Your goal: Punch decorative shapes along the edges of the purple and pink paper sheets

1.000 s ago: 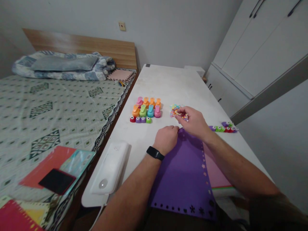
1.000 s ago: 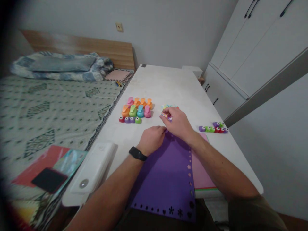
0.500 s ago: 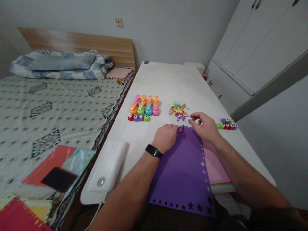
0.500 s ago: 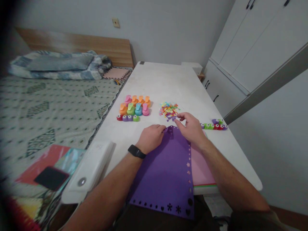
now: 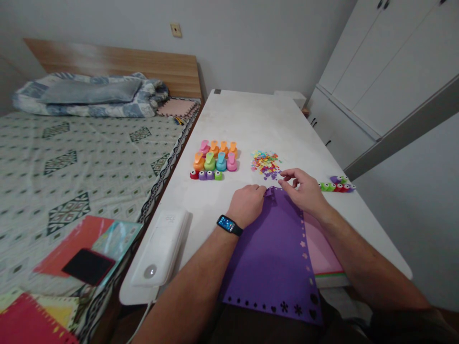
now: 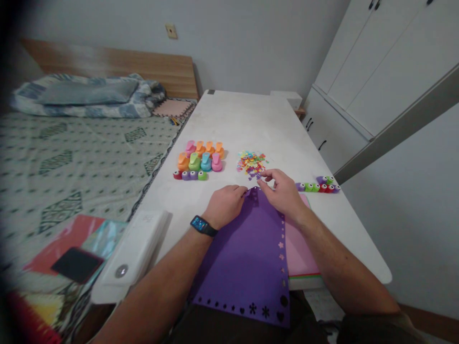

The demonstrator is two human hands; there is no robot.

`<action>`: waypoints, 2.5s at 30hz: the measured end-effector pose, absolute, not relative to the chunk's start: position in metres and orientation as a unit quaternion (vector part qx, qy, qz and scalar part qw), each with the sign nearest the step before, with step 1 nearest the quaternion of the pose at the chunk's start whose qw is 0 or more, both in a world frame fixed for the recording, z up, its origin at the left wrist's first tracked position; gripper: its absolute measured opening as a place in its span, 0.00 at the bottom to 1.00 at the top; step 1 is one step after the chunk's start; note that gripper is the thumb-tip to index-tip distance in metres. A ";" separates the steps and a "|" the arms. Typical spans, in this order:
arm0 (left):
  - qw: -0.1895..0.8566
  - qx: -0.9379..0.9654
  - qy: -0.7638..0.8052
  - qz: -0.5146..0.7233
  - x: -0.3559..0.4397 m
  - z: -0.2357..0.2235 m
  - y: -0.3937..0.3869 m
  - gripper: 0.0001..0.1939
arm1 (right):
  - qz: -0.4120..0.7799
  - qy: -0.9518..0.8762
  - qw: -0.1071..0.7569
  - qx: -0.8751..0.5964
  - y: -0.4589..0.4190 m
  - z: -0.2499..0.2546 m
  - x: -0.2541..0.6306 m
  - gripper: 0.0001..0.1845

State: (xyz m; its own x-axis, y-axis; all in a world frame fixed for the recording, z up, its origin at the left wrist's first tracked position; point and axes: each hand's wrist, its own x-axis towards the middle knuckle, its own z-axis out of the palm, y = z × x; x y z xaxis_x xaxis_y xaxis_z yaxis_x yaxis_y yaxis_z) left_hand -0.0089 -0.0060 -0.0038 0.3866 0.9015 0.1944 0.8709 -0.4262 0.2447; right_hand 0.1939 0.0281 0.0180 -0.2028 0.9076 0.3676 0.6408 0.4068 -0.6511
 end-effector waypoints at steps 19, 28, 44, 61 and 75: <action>0.103 0.799 0.543 0.236 -0.015 -0.004 -0.001 0.15 | 0.076 -0.697 0.347 -0.623 0.071 0.045 0.284 0.23; 0.144 0.771 0.553 0.280 -0.018 -0.006 0.003 0.14 | 0.044 -0.670 0.114 -0.732 0.130 0.034 0.403 0.24; 0.190 0.734 0.580 0.297 -0.018 -0.006 0.007 0.16 | 0.038 -0.731 -0.062 -0.679 0.133 0.019 0.413 0.14; 0.214 0.715 0.584 0.319 -0.018 -0.004 0.007 0.17 | 0.427 -0.696 0.306 -0.490 0.067 0.029 0.274 0.21; 0.241 0.707 0.576 0.332 -0.017 -0.001 0.006 0.17 | 0.442 -0.733 0.228 -0.465 0.081 0.008 0.273 0.24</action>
